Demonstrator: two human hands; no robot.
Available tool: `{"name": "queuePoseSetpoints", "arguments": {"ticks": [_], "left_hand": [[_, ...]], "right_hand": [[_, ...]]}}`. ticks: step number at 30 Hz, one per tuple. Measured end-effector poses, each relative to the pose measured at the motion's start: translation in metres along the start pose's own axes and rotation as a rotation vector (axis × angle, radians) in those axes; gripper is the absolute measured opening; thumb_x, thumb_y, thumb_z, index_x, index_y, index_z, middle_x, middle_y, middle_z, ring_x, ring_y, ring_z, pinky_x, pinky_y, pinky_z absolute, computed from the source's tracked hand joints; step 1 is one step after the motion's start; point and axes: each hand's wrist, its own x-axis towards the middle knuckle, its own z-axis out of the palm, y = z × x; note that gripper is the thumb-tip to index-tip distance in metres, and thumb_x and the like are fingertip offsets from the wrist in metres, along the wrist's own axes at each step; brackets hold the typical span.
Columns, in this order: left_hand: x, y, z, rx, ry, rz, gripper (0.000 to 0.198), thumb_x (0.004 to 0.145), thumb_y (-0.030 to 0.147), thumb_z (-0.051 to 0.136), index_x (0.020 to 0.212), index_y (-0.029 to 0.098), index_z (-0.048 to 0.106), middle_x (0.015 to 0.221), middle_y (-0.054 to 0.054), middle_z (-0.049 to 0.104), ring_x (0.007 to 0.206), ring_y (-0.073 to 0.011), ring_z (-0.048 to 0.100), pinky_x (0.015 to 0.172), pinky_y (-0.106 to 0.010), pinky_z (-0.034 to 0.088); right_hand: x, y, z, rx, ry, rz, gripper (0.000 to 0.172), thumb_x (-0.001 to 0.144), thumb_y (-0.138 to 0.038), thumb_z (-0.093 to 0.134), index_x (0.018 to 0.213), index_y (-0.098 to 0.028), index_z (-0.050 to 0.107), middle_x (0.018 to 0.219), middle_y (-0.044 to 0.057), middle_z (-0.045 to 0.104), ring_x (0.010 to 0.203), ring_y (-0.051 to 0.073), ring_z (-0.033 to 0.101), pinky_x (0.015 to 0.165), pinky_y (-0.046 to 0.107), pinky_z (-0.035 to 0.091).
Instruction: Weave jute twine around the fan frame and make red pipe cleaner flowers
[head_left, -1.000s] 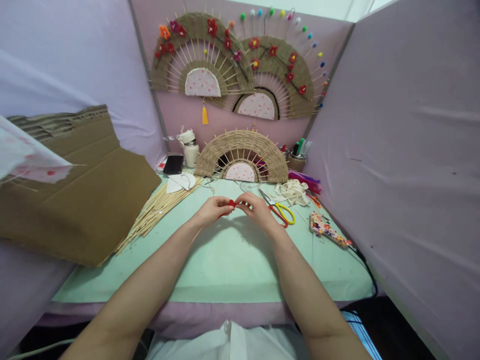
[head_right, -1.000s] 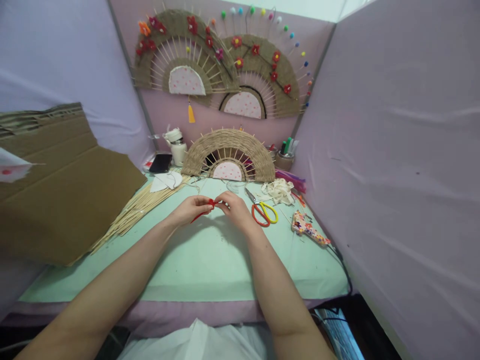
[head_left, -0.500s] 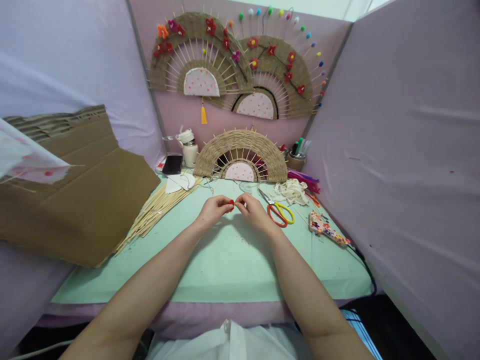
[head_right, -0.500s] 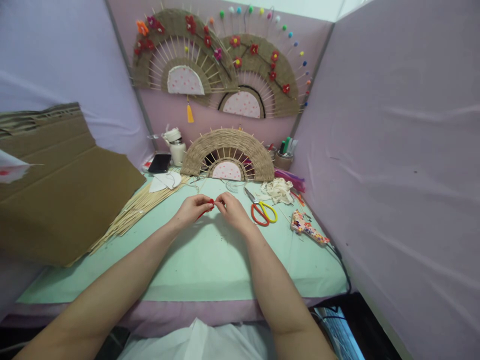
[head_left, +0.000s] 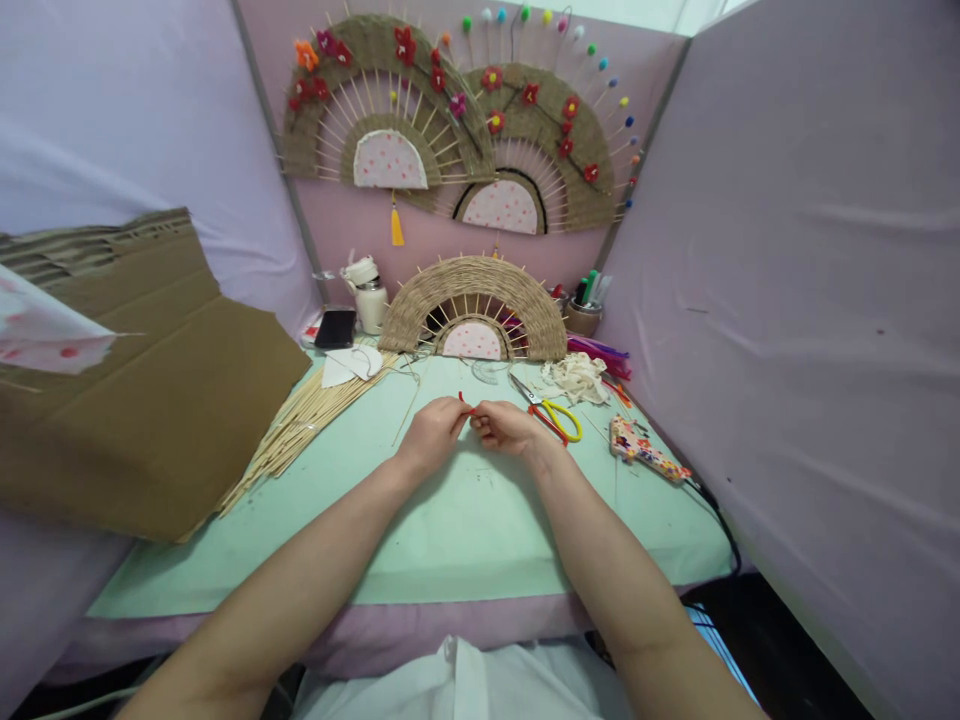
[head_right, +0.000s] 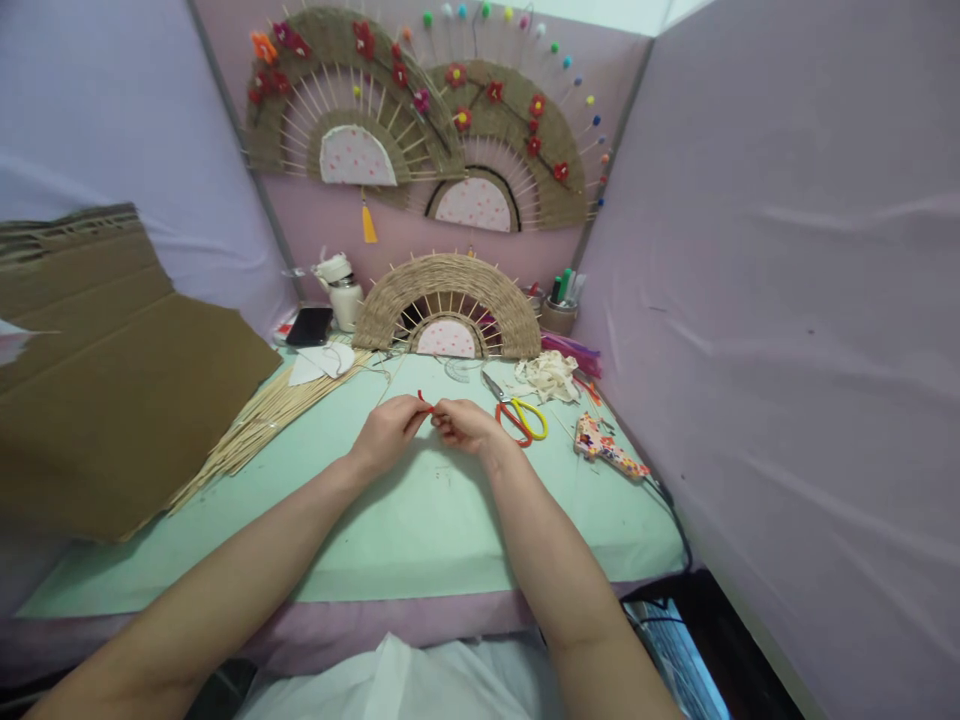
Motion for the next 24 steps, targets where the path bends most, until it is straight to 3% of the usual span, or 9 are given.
{"name": "queuePoseSetpoints", "arguments": {"ticks": [3,7,10,12,19,24], "left_hand": [[0.004,-0.002,-0.003,-0.223,0.053,-0.207,0.014,0.076,0.026,0.056,0.082,0.019,0.066,0.080,-0.005,0.067,0.077,-0.0174,0.060,0.074,-0.030,0.044],[0.011,-0.010,-0.008,-0.674,0.011,-0.555,0.023,0.064,0.034,0.069,0.075,0.014,0.066,0.071,-0.005,0.066,0.064,-0.0145,0.058,0.064,-0.028,0.044],[0.013,-0.011,-0.011,-0.859,-0.048,-0.615,0.024,0.060,0.032,0.073,0.073,0.013,0.066,0.069,-0.003,0.063,0.061,-0.0108,0.054,0.062,-0.026,0.042],[0.012,-0.010,-0.011,-0.913,-0.070,-0.625,0.024,0.059,0.031,0.074,0.072,0.013,0.066,0.067,-0.002,0.062,0.059,-0.0093,0.053,0.061,-0.025,0.041],[0.011,-0.005,-0.009,-0.890,-0.059,-0.641,0.026,0.058,0.032,0.075,0.073,0.014,0.065,0.068,-0.003,0.064,0.062,-0.0104,0.055,0.067,-0.027,0.043],[0.011,-0.002,-0.005,-0.770,0.003,-0.562,0.028,0.059,0.035,0.073,0.076,0.014,0.065,0.071,-0.004,0.066,0.066,-0.0141,0.059,0.070,-0.030,0.045]], "right_hand": [[-0.003,-0.004,0.002,-0.083,0.046,-0.127,0.014,0.069,-0.029,0.057,0.071,-0.015,0.054,0.065,-0.001,0.050,0.050,0.006,0.036,0.042,0.020,0.021],[-0.008,-0.007,0.003,-0.452,0.221,-0.529,0.021,0.076,-0.033,0.055,0.091,-0.018,0.060,0.086,0.003,0.058,0.069,0.011,0.050,0.056,0.022,0.037],[-0.009,-0.007,0.001,-0.721,0.274,-0.805,0.017,0.078,-0.029,0.056,0.092,-0.020,0.060,0.093,0.004,0.057,0.077,0.013,0.051,0.065,0.025,0.039],[-0.008,-0.005,0.000,-0.843,0.277,-0.893,0.012,0.080,-0.027,0.054,0.088,-0.020,0.060,0.088,0.004,0.056,0.078,0.014,0.050,0.067,0.026,0.039],[-0.008,-0.006,-0.001,-0.979,0.249,-0.900,0.013,0.083,-0.029,0.052,0.077,-0.019,0.058,0.078,0.003,0.056,0.077,0.016,0.048,0.072,0.028,0.037],[-0.009,-0.006,0.003,-0.887,0.280,-0.811,0.012,0.079,-0.026,0.051,0.071,-0.018,0.056,0.074,0.002,0.055,0.071,0.014,0.047,0.066,0.026,0.037]]}}
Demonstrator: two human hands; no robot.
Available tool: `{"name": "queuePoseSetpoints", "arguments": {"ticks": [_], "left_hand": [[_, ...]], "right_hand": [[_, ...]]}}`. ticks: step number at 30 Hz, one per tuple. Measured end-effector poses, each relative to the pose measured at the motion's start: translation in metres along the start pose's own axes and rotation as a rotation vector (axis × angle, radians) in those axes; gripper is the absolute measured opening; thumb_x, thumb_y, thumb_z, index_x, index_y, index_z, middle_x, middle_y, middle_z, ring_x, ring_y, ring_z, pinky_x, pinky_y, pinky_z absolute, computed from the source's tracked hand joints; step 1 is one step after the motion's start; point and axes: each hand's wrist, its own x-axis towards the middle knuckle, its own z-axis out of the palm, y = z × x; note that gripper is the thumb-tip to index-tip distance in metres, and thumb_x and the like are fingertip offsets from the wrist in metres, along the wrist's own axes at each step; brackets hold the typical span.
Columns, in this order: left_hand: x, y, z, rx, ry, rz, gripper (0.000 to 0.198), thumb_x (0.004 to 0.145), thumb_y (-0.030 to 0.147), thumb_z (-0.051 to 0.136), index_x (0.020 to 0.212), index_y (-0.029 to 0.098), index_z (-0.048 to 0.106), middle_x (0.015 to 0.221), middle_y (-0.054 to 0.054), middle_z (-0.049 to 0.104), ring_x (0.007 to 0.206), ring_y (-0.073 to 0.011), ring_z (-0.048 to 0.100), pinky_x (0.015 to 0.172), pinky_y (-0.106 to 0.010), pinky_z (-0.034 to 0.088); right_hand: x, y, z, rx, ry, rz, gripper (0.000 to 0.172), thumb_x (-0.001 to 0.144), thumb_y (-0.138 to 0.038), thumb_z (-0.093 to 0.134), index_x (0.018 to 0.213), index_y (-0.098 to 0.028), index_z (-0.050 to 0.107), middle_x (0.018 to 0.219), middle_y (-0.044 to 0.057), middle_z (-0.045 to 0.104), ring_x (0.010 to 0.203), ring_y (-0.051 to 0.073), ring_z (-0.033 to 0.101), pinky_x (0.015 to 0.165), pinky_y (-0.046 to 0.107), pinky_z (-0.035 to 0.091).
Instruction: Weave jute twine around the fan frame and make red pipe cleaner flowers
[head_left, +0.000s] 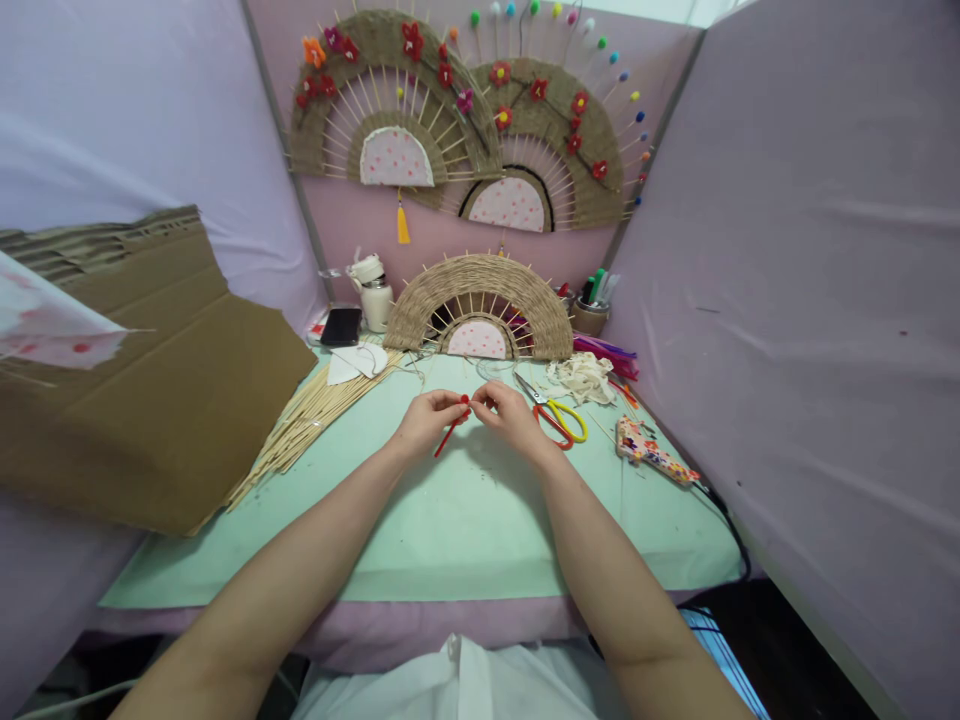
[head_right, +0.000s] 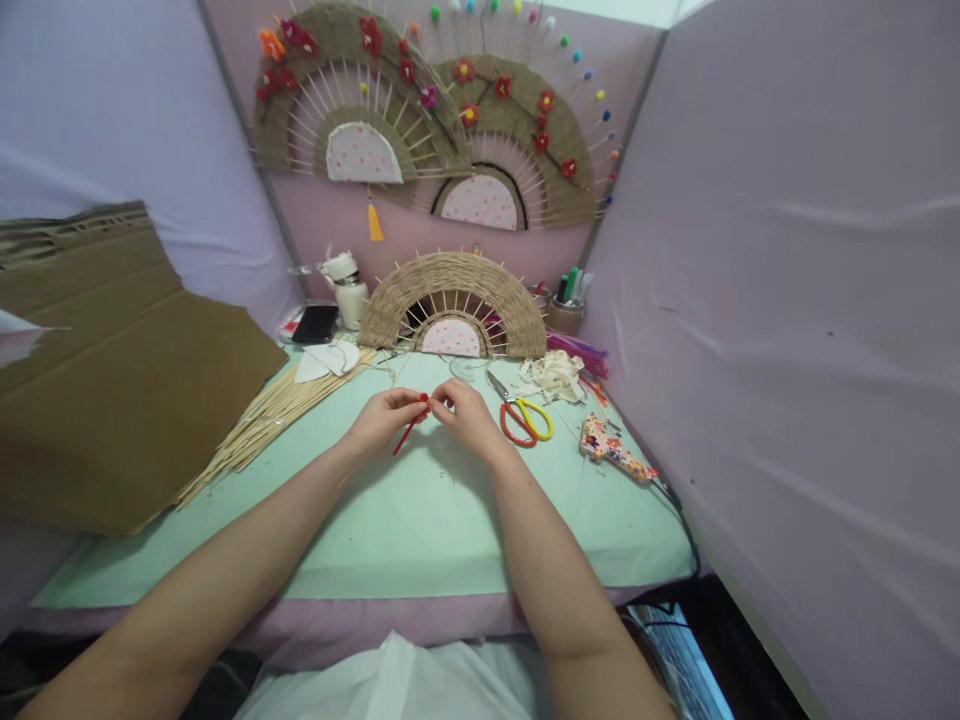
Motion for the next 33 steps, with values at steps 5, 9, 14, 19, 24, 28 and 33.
{"name": "queuePoseSetpoints", "arguments": {"ticks": [5,9,14,19,24,28,33], "left_hand": [[-0.004,-0.007,0.006,0.196,0.081,0.203,0.017,0.068,0.031,0.064,0.077,0.016,0.064,0.074,-0.004,0.067,0.071,-0.0158,0.061,0.073,-0.031,0.046],[-0.006,-0.009,0.007,0.398,0.105,0.331,0.013,0.070,0.028,0.061,0.078,0.018,0.066,0.078,-0.004,0.068,0.074,-0.0161,0.061,0.076,-0.030,0.045],[-0.001,-0.009,0.005,0.157,0.079,0.067,0.018,0.065,0.029,0.064,0.076,0.014,0.062,0.071,-0.005,0.067,0.069,-0.0162,0.062,0.068,-0.029,0.047],[0.000,-0.012,0.006,0.241,0.113,0.096,0.014,0.062,0.027,0.065,0.069,0.015,0.062,0.064,-0.001,0.064,0.062,-0.0138,0.058,0.063,-0.027,0.044],[-0.003,-0.006,0.006,0.029,0.100,-0.048,0.017,0.061,0.029,0.068,0.068,0.015,0.061,0.065,-0.003,0.065,0.063,-0.0138,0.060,0.066,-0.028,0.046],[-0.001,0.000,0.001,-0.214,-0.012,-0.154,0.018,0.065,0.027,0.067,0.075,0.013,0.064,0.075,-0.008,0.068,0.069,-0.0144,0.062,0.073,-0.030,0.049],[0.003,0.001,-0.003,-0.309,0.007,-0.189,0.015,0.071,0.026,0.056,0.075,0.014,0.064,0.082,-0.013,0.070,0.079,-0.0199,0.066,0.080,-0.034,0.051]], "right_hand": [[0.001,0.009,0.008,0.247,-0.026,0.336,0.014,0.072,-0.029,0.050,0.067,-0.017,0.055,0.061,-0.002,0.052,0.055,0.010,0.042,0.054,0.023,0.033],[0.000,0.015,0.011,0.368,-0.087,0.475,0.015,0.069,-0.030,0.050,0.065,-0.016,0.054,0.056,-0.004,0.047,0.049,0.008,0.038,0.049,0.022,0.030],[0.000,0.007,0.010,0.113,0.031,0.286,0.014,0.072,-0.028,0.052,0.066,-0.016,0.057,0.063,-0.001,0.056,0.060,0.011,0.047,0.058,0.023,0.035],[-0.002,0.004,0.016,-0.115,0.074,0.156,0.008,0.072,-0.021,0.052,0.065,-0.018,0.056,0.068,0.001,0.058,0.066,0.013,0.049,0.064,0.026,0.036],[-0.002,0.003,0.013,0.026,0.071,0.202,0.015,0.076,-0.028,0.050,0.070,-0.017,0.059,0.071,0.002,0.060,0.066,0.014,0.050,0.064,0.026,0.037],[0.002,0.007,0.005,0.278,0.103,0.348,0.033,0.081,-0.041,0.042,0.077,-0.017,0.064,0.075,0.003,0.063,0.064,0.013,0.051,0.061,0.025,0.039],[0.004,0.011,0.001,0.252,0.145,0.396,0.035,0.080,-0.044,0.045,0.072,-0.016,0.064,0.073,0.004,0.064,0.066,0.014,0.053,0.063,0.025,0.040]]}}
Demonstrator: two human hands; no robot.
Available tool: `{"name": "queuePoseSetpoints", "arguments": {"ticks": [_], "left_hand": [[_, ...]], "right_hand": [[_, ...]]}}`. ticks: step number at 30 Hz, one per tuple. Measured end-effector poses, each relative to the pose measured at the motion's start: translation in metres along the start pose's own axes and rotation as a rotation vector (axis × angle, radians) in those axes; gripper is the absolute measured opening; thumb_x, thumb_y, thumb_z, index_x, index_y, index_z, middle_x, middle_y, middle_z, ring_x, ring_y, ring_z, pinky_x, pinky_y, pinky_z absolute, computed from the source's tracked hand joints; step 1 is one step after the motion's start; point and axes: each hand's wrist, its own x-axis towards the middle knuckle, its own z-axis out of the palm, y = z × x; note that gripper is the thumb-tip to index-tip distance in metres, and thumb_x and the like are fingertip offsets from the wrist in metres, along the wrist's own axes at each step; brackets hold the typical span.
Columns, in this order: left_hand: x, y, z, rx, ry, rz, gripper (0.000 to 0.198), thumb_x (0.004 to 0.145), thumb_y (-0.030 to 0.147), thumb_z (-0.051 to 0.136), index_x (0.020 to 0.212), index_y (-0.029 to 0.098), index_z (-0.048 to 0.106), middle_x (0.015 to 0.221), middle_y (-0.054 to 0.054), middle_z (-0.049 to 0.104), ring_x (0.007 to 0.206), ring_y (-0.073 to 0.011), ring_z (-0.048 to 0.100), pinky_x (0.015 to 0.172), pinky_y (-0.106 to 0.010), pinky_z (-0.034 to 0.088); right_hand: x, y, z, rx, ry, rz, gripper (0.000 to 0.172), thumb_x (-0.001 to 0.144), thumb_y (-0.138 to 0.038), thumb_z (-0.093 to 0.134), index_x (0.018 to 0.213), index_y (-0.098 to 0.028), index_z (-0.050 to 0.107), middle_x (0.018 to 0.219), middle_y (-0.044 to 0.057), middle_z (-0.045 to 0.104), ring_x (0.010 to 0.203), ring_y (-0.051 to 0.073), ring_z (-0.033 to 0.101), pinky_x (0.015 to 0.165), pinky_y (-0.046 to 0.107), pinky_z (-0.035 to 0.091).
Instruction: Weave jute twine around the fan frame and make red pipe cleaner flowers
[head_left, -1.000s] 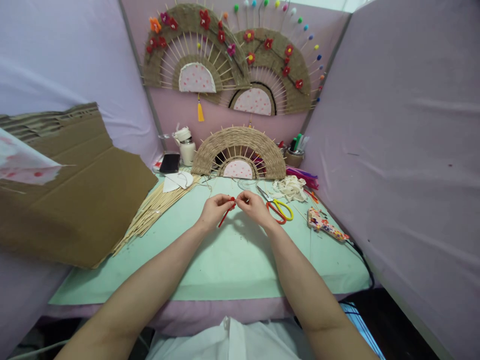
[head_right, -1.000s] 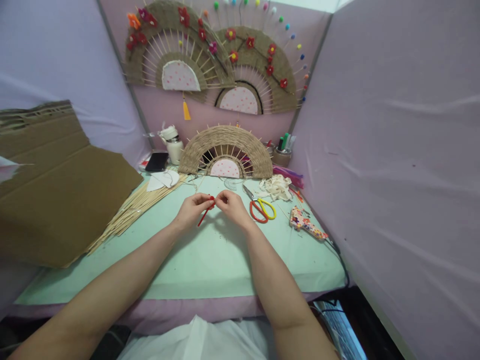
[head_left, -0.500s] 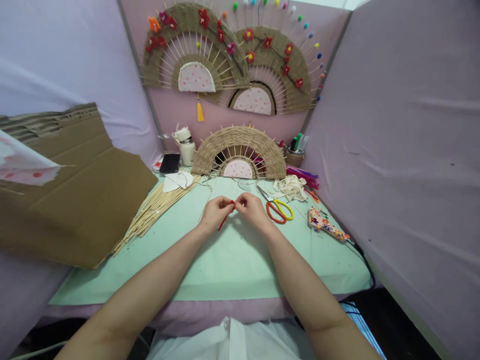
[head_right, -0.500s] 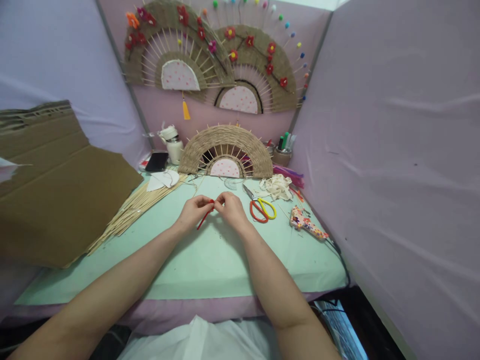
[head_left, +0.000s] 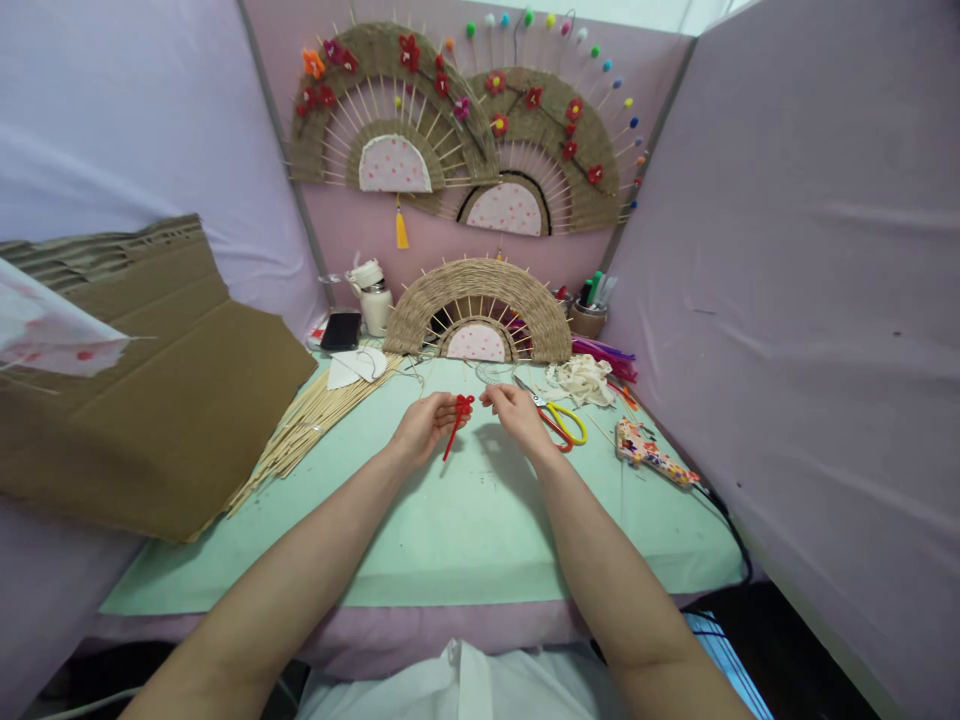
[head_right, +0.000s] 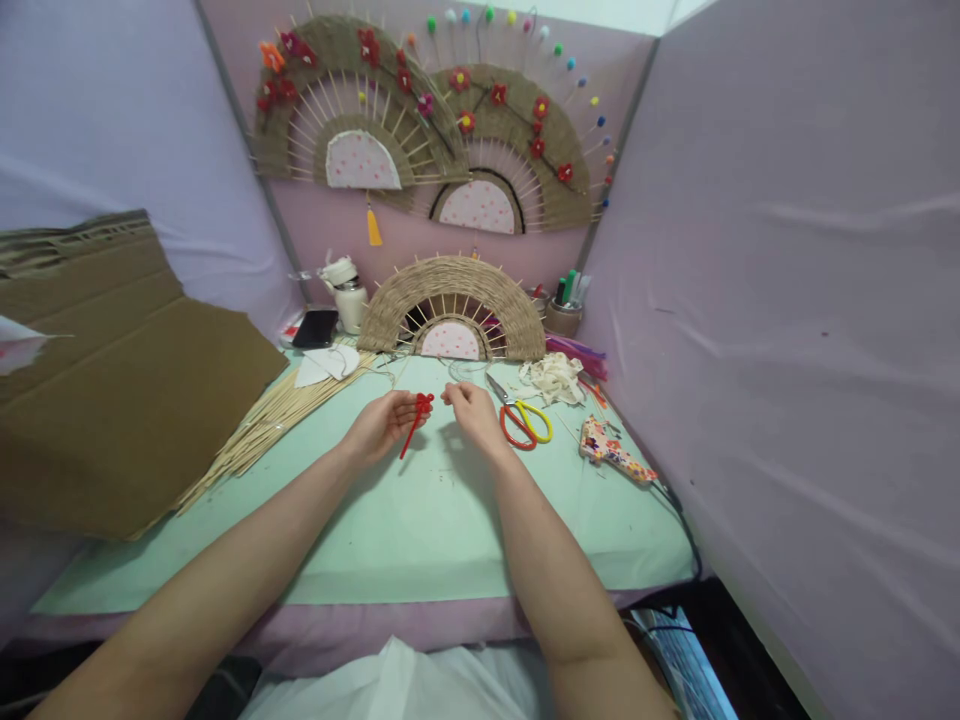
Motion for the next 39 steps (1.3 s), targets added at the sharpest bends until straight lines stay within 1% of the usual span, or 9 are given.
{"name": "queuePoseSetpoints", "arguments": {"ticks": [7,10,14,20,24,27,31,36,39], "left_hand": [[0.000,0.001,-0.001,0.031,0.053,0.134,0.023,0.066,0.025,0.062,0.083,0.011,0.066,0.088,-0.013,0.070,0.084,-0.0193,0.065,0.083,-0.034,0.050],[0.001,-0.001,0.000,0.040,0.074,0.141,0.023,0.063,0.025,0.067,0.081,0.012,0.066,0.084,-0.010,0.070,0.078,-0.0165,0.065,0.082,-0.033,0.049],[0.002,-0.008,0.002,0.139,0.075,0.159,0.026,0.060,0.030,0.072,0.078,0.012,0.065,0.073,-0.006,0.069,0.070,-0.0146,0.064,0.077,-0.033,0.048],[0.001,-0.014,0.002,0.338,0.040,0.206,0.029,0.058,0.036,0.074,0.073,0.013,0.063,0.069,-0.005,0.068,0.065,-0.0154,0.063,0.070,-0.033,0.048],[-0.001,-0.011,0.003,0.421,0.029,0.216,0.026,0.059,0.035,0.074,0.069,0.014,0.062,0.064,-0.004,0.067,0.061,-0.0156,0.062,0.067,-0.032,0.049],[-0.003,-0.007,0.005,0.387,0.057,0.164,0.024,0.060,0.031,0.073,0.071,0.013,0.061,0.065,-0.005,0.067,0.062,-0.0158,0.063,0.067,-0.032,0.050],[-0.005,-0.004,0.007,0.303,0.034,0.059,0.022,0.064,0.028,0.070,0.078,0.013,0.061,0.071,-0.007,0.069,0.065,-0.0166,0.065,0.070,-0.033,0.051],[-0.001,-0.004,0.000,0.122,0.059,0.072,0.020,0.067,0.023,0.068,0.081,0.014,0.059,0.076,-0.009,0.070,0.073,-0.0177,0.067,0.075,-0.033,0.051],[0.001,-0.002,-0.004,0.017,0.074,0.077,0.018,0.069,0.021,0.066,0.082,0.016,0.054,0.081,-0.008,0.071,0.076,-0.0165,0.067,0.077,-0.033,0.050]], "right_hand": [[-0.007,0.000,0.011,-0.085,-0.220,0.039,0.045,0.077,-0.056,0.049,0.065,-0.014,0.062,0.063,0.003,0.061,0.057,0.012,0.051,0.057,0.024,0.038],[-0.009,-0.002,0.013,-0.080,-0.145,-0.018,0.039,0.075,-0.053,0.054,0.072,-0.015,0.062,0.067,0.002,0.061,0.060,0.013,0.051,0.056,0.024,0.038],[-0.008,-0.007,0.012,-0.033,-0.072,-0.119,0.025,0.075,-0.040,0.057,0.081,-0.016,0.063,0.077,0.003,0.065,0.072,0.014,0.056,0.067,0.025,0.042],[-0.010,-0.008,0.011,-0.188,-0.049,-0.140,0.019,0.077,-0.031,0.054,0.068,-0.016,0.062,0.065,0.001,0.061,0.063,0.013,0.052,0.062,0.025,0.038],[-0.010,-0.005,0.013,-0.245,-0.045,-0.152,0.018,0.078,-0.029,0.052,0.068,-0.016,0.061,0.065,0.001,0.060,0.062,0.013,0.051,0.062,0.024,0.036],[-0.010,-0.004,0.014,-0.244,-0.041,-0.188,0.017,0.079,-0.028,0.052,0.071,-0.017,0.061,0.070,0.002,0.062,0.067,0.013,0.053,0.065,0.025,0.037],[-0.009,-0.005,0.013,-0.223,-0.091,-0.230,0.019,0.082,-0.028,0.049,0.073,-0.017,0.062,0.075,0.002,0.063,0.072,0.014,0.054,0.069,0.025,0.038],[-0.010,-0.004,0.015,-0.210,-0.048,-0.137,0.027,0.084,-0.035,0.044,0.075,-0.017,0.061,0.071,0.001,0.062,0.067,0.014,0.053,0.063,0.024,0.038],[-0.012,-0.002,0.019,-0.202,-0.112,-0.086,0.027,0.081,-0.042,0.050,0.078,-0.017,0.061,0.072,0.001,0.063,0.065,0.013,0.054,0.061,0.024,0.038]]}}
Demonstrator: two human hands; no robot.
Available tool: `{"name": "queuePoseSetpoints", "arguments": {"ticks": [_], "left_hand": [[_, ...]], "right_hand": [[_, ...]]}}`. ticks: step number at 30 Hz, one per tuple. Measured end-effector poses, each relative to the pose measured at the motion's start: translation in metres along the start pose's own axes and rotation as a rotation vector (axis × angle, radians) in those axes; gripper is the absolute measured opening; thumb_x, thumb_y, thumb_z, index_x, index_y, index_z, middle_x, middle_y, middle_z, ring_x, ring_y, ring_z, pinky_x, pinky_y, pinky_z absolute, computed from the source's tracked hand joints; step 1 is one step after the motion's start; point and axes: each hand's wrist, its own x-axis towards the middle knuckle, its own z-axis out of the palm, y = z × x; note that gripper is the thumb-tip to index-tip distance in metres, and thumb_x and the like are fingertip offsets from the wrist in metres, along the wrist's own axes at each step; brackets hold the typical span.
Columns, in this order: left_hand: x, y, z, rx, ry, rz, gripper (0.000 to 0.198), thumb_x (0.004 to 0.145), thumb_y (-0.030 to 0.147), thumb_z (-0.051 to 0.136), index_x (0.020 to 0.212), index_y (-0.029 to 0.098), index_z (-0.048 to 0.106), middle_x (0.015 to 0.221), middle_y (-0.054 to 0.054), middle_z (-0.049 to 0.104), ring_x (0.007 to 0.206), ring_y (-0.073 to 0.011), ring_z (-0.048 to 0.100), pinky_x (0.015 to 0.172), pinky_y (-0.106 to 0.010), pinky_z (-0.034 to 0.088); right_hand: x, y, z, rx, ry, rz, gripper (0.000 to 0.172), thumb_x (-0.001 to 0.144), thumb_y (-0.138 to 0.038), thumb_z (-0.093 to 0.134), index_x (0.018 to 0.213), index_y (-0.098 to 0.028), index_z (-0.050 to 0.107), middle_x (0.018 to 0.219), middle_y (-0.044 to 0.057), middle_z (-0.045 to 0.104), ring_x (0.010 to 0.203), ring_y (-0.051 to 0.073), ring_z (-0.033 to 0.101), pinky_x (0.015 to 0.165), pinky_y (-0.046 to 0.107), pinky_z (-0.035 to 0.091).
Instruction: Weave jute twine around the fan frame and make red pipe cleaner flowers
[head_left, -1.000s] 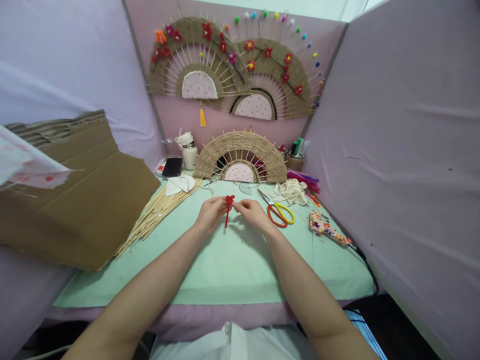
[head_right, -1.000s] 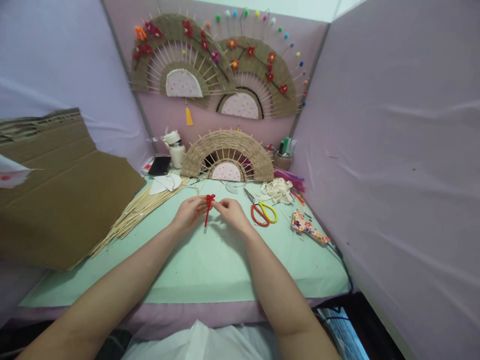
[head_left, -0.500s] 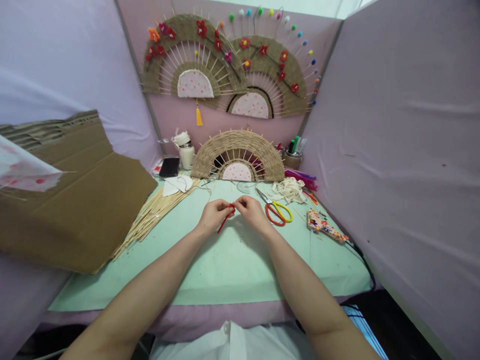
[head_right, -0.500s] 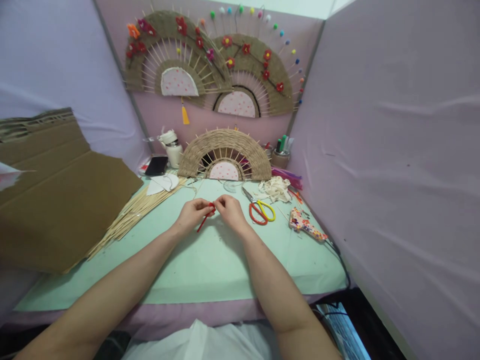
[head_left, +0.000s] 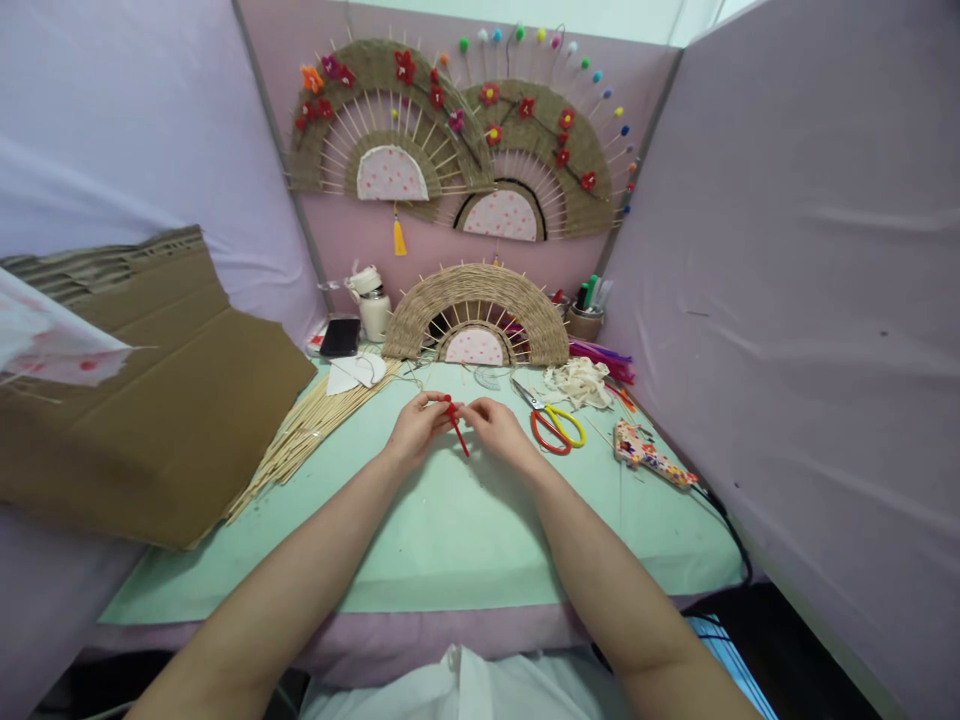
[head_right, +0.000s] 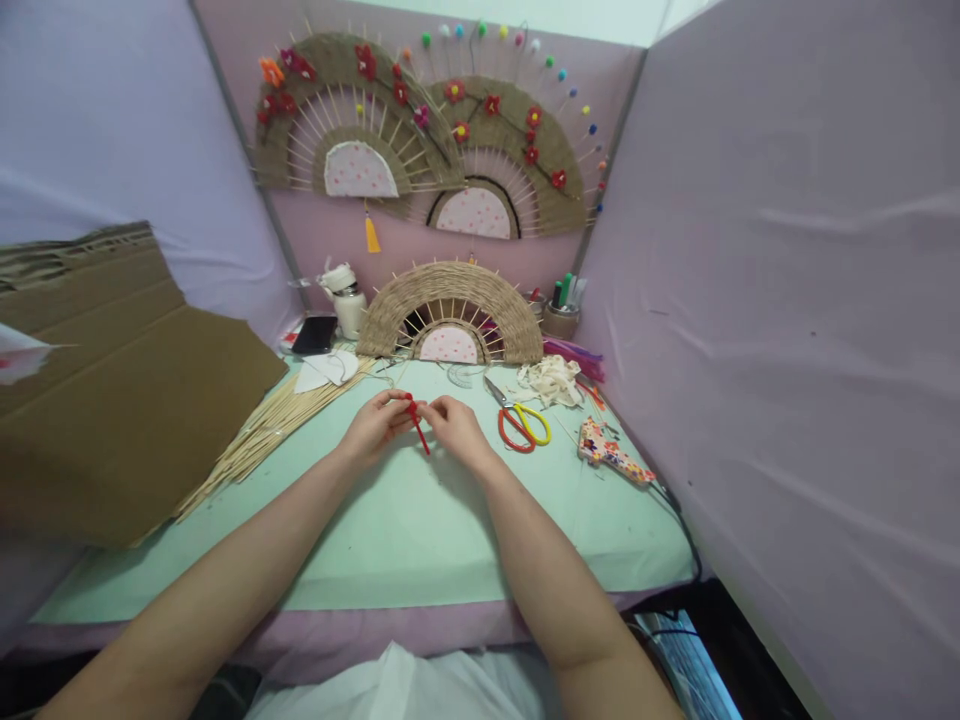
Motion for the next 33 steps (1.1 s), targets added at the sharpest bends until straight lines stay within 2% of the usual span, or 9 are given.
{"name": "queuePoseSetpoints", "arguments": {"ticks": [2,7,11,14,18,22,30,33], "left_hand": [[0.001,0.001,0.000,-0.028,0.003,0.010,0.018,0.069,0.021,0.065,0.082,0.017,0.052,0.082,-0.007,0.071,0.077,-0.0154,0.067,0.080,-0.033,0.049],[-0.002,-0.001,0.005,0.030,0.014,0.063,0.021,0.068,0.025,0.067,0.081,0.018,0.051,0.074,-0.002,0.069,0.077,-0.0128,0.065,0.086,-0.033,0.046],[-0.004,-0.006,0.008,0.172,-0.044,0.101,0.026,0.070,0.032,0.064,0.091,0.019,0.055,0.072,-0.001,0.068,0.078,-0.0145,0.065,0.083,-0.034,0.048],[-0.002,-0.008,0.007,0.307,-0.068,0.158,0.035,0.071,0.035,0.063,0.102,0.020,0.056,0.071,-0.002,0.068,0.076,-0.0164,0.066,0.077,-0.033,0.050],[0.002,-0.010,0.002,0.420,-0.019,0.284,0.026,0.071,0.039,0.062,0.085,0.018,0.058,0.066,-0.001,0.066,0.067,-0.0166,0.065,0.068,-0.032,0.053],[0.005,-0.012,0.002,0.307,0.042,0.308,0.025,0.068,0.039,0.065,0.071,0.017,0.054,0.063,0.000,0.063,0.062,-0.0149,0.064,0.068,-0.033,0.054],[-0.001,-0.012,0.014,0.008,0.178,0.134,0.024,0.064,0.031,0.070,0.071,0.016,0.054,0.064,-0.002,0.065,0.061,-0.0116,0.063,0.072,-0.032,0.052],[-0.003,-0.011,0.014,-0.003,0.159,0.091,0.023,0.064,0.032,0.071,0.072,0.016,0.056,0.070,-0.002,0.066,0.067,-0.0111,0.062,0.076,-0.031,0.051]], "right_hand": [[-0.001,0.000,0.003,0.004,-0.011,0.003,0.027,0.078,-0.044,0.055,0.081,-0.017,0.061,0.074,0.001,0.064,0.065,0.013,0.055,0.060,0.024,0.039],[-0.001,-0.004,0.002,-0.032,0.154,-0.080,0.024,0.077,-0.041,0.058,0.081,-0.017,0.062,0.078,0.003,0.065,0.066,0.013,0.054,0.064,0.025,0.041],[-0.001,-0.005,0.001,-0.071,0.136,-0.158,0.014,0.079,-0.028,0.055,0.075,-0.017,0.064,0.077,0.003,0.064,0.067,0.013,0.054,0.066,0.025,0.041],[-0.002,-0.004,0.001,-0.147,0.135,-0.190,0.014,0.079,-0.020,0.052,0.072,-0.018,0.063,0.073,0.003,0.062,0.068,0.013,0.053,0.065,0.024,0.039],[-0.003,-0.003,0.001,-0.205,0.141,-0.245,0.014,0.079,-0.018,0.052,0.069,-0.018,0.061,0.070,0.002,0.059,0.066,0.013,0.051,0.064,0.024,0.037],[-0.002,-0.004,0.001,-0.146,0.183,-0.237,0.013,0.076,-0.017,0.052,0.065,-0.018,0.059,0.067,0.000,0.057,0.063,0.012,0.049,0.062,0.024,0.036],[0.000,-0.003,0.006,0.030,0.232,-0.171,0.016,0.075,-0.023,0.052,0.061,-0.018,0.056,0.061,-0.001,0.055,0.060,0.012,0.048,0.060,0.023,0.037],[0.000,-0.003,0.007,0.074,0.221,-0.103,0.017,0.074,-0.027,0.053,0.061,-0.017,0.057,0.060,-0.001,0.056,0.059,0.012,0.048,0.060,0.023,0.038]]}}
